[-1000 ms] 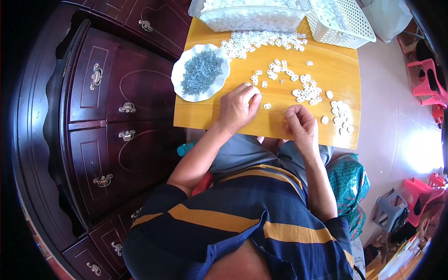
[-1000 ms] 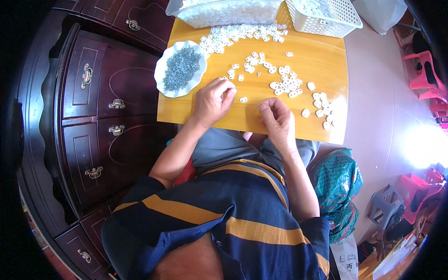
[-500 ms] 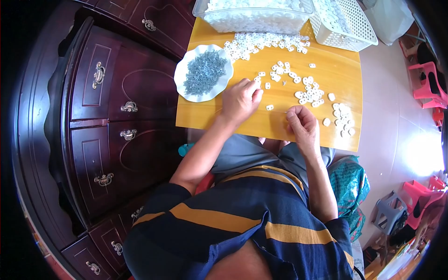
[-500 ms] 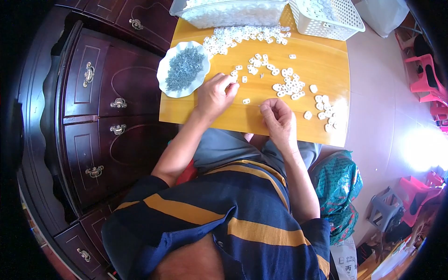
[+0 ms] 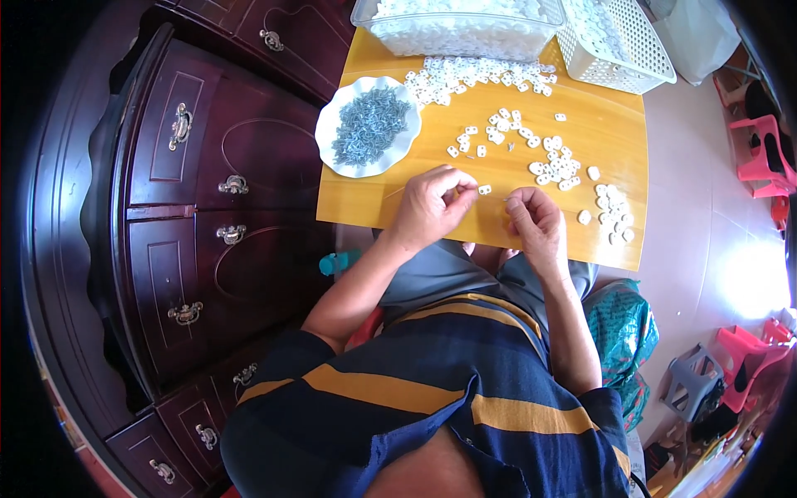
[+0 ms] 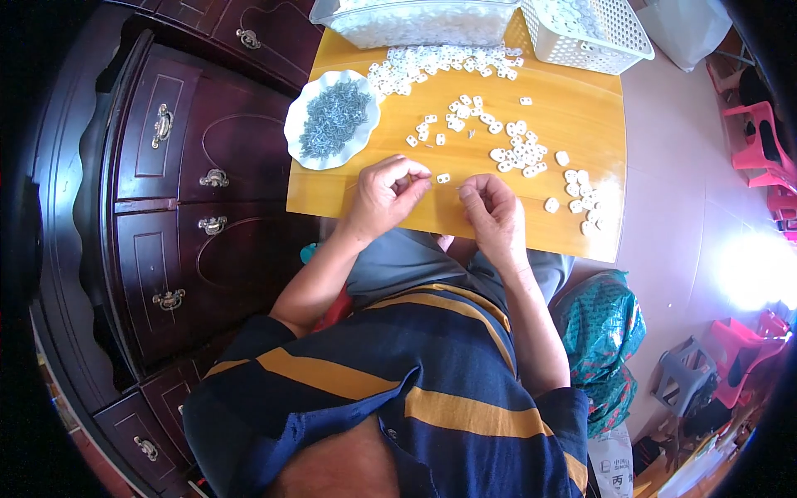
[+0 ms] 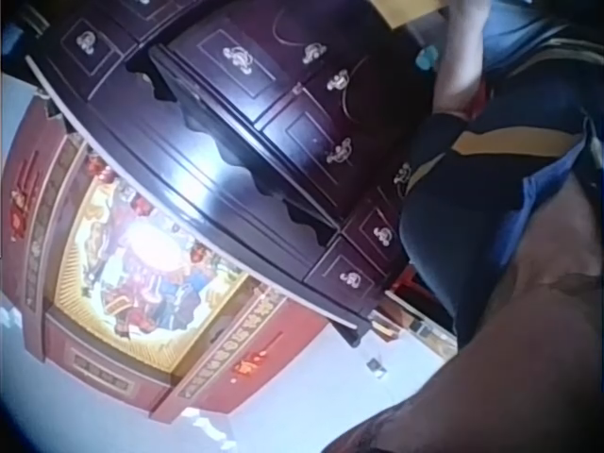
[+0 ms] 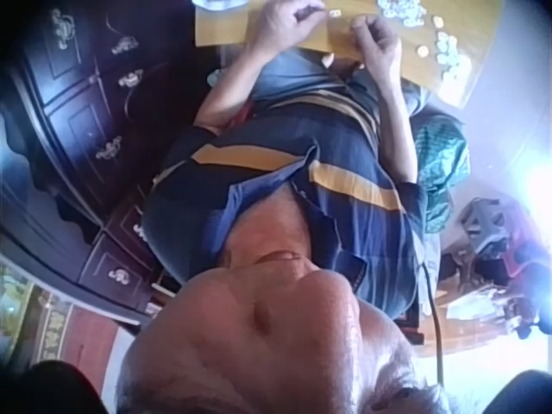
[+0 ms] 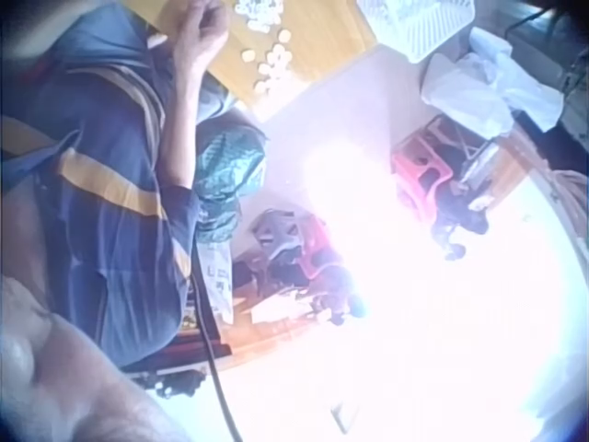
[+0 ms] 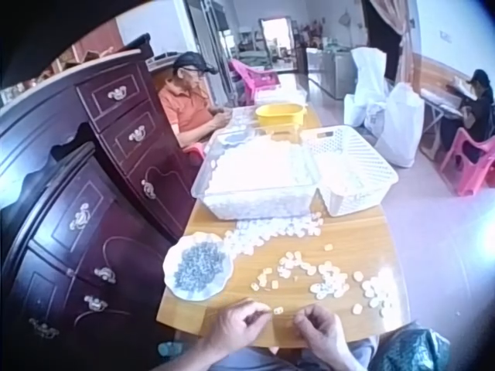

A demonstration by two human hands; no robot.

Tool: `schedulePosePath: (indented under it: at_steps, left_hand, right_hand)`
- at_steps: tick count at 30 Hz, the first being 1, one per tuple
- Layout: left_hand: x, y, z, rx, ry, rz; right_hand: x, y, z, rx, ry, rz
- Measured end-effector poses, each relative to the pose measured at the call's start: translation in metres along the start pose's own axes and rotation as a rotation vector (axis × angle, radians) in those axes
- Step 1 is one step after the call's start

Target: Assembling small white plastic components by hand on a table.

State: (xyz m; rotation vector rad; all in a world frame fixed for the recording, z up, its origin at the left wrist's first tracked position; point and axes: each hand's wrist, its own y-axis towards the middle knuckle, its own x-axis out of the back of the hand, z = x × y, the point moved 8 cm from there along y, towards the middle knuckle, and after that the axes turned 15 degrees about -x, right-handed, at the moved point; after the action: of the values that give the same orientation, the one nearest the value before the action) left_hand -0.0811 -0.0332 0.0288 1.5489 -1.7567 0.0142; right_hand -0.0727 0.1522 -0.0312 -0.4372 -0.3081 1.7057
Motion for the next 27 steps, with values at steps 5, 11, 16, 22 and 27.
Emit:
schedulePosePath:
  at_steps: [5,11,16,22,27]
  left_hand:
    - [-0.013,-0.003,-0.022,0.025,-0.239,0.006]
    - [-0.018,-0.003,-0.024,0.007,-0.232,0.014]
    - [-0.020,-0.001,-0.027,-0.021,-0.207,0.012]
    - [-0.020,0.000,-0.031,-0.147,-0.151,-0.047]
    - [-0.025,0.001,-0.032,-0.097,-0.136,-0.007]
  right_hand:
    - [-0.006,-0.003,-0.003,-0.035,0.014,0.036]
    - [-0.010,-0.005,-0.007,-0.053,0.026,0.064]
    - [-0.010,-0.008,-0.006,-0.056,0.021,0.077]
    - [-0.010,-0.009,-0.004,-0.073,0.036,0.085]
    - [-0.006,-0.011,-0.001,-0.023,0.013,0.040]
